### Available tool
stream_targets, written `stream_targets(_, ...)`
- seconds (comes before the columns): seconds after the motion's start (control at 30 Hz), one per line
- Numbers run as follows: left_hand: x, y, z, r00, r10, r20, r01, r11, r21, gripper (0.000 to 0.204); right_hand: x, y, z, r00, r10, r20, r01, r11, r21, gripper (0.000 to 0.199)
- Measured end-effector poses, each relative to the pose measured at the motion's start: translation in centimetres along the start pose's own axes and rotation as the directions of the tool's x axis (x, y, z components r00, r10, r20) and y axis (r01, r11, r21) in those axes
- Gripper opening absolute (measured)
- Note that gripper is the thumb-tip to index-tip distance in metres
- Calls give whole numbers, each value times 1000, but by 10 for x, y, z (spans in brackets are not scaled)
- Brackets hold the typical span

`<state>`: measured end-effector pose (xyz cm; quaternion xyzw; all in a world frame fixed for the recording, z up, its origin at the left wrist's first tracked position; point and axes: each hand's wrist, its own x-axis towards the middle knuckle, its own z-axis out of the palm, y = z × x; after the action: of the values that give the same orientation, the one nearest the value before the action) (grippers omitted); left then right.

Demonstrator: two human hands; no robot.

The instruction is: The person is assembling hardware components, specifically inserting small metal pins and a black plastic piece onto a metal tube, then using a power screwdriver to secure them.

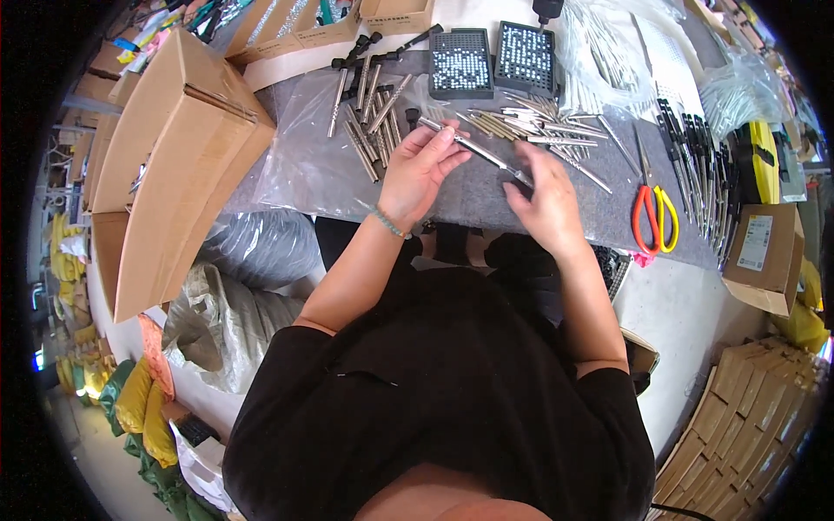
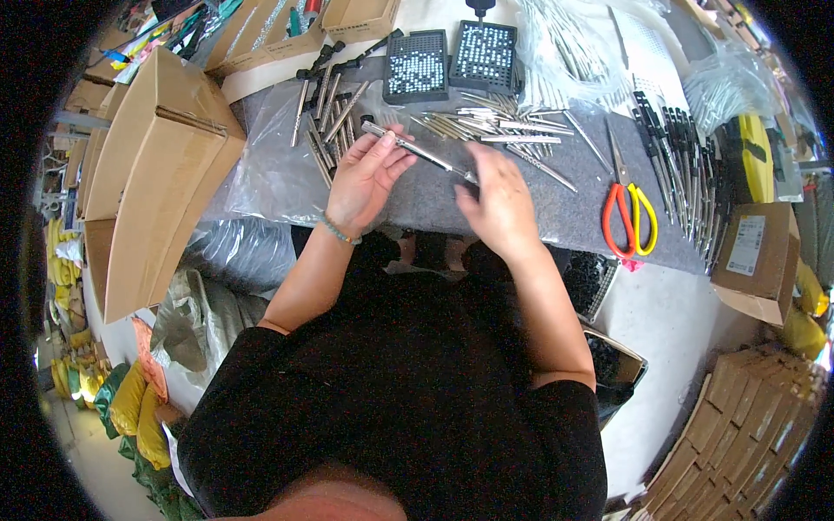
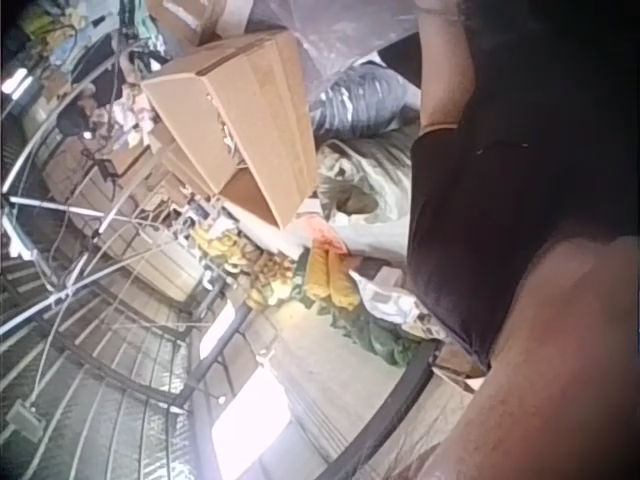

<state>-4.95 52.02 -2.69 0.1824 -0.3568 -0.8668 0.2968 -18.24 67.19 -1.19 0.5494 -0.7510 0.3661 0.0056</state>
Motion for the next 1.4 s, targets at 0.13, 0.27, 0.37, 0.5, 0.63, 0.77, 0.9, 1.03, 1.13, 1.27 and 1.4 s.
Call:
stream_targets(0.13,0,0,2,999,-49,-22,48,999,-19,18,-15,9,-10,1000,15,25,-13,998,-60,36)
stream_targets(0.27,-5,-3,8,997,-73,-2,73,997,-31,20,-15,-9,-11,996,90,-4,-90,996,-2,26)
stream_targets(0.37,-6,-4,12,997,-83,1,83,994,-71,19,-12,-9,-7,997,17,-70,-24,994,-105,27)
stream_targets(0.5,-10,-3,14,988,-113,-101,97,984,-149,11,-7,-21,-10,999,-13,-44,-9,882,-472,29)
stream_targets(0.63,-12,-4,13,989,-62,-136,41,988,-152,8,-5,-27,-7,998,-28,-58,-5,868,-496,29)
stream_targets(0.77,-16,1,17,994,68,-81,-69,998,-5,11,-6,-13,-7,979,172,108,-195,947,257,27)
stream_targets(0.9,-18,2,19,995,103,-13,-101,992,74,13,0,-28,-20,937,248,247,-328,866,378,26)
stream_targets(1.03,-23,1,18,990,53,129,-82,968,237,18,-4,-33,-12,998,36,56,-33,999,-43,22)
stream_targets(1.13,-25,2,23,988,-46,145,3,959,284,22,0,-31,-6,998,55,37,-62,979,194,19)
stream_targets(1.27,-17,18,16,984,159,79,-161,987,18,36,-2,-33,-9,991,115,66,-125,974,191,18)
stream_targets(1.4,-14,20,13,981,36,193,-82,967,240,43,-2,-32,-8,990,103,92,-120,972,202,18)
